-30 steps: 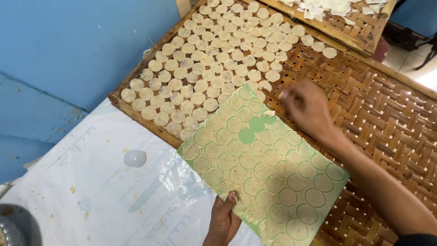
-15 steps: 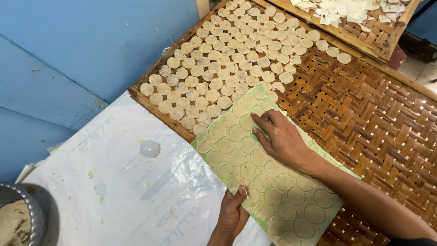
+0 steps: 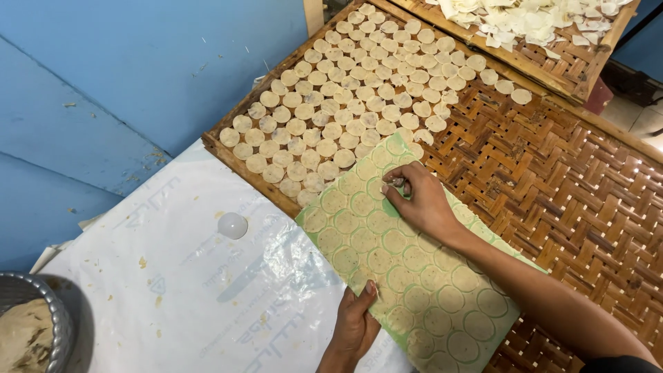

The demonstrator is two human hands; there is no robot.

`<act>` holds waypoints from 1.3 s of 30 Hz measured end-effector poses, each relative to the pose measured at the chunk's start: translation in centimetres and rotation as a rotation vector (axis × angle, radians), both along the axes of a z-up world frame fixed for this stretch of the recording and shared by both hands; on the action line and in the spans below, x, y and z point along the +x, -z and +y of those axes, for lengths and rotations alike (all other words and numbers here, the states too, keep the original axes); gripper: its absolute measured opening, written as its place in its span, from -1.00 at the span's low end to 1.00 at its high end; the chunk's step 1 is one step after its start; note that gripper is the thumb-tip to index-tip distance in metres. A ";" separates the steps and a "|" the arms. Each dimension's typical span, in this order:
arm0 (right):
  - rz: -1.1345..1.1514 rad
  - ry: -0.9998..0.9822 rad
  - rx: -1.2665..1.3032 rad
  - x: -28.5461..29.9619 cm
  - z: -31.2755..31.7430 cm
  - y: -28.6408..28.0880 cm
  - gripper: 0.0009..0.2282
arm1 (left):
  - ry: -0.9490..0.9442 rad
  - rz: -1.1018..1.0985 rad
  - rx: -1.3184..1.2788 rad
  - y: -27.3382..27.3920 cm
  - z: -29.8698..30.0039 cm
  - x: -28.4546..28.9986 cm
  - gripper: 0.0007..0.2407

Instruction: Cutting out circular pieces from a flat sheet of dough using a round cutter and placing them onto a drying tray.

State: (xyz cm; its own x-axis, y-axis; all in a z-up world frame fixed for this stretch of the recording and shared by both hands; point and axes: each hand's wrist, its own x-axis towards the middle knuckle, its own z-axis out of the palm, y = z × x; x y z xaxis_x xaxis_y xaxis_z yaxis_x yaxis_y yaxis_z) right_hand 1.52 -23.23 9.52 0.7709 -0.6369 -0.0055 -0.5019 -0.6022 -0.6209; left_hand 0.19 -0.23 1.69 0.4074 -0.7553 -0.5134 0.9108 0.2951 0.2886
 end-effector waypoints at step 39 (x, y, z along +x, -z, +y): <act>-0.228 0.549 -0.033 -10.0 -25.0 4.3 -0.91 | -0.046 -0.143 -0.456 1.0 -0.2 -0.2 -0.43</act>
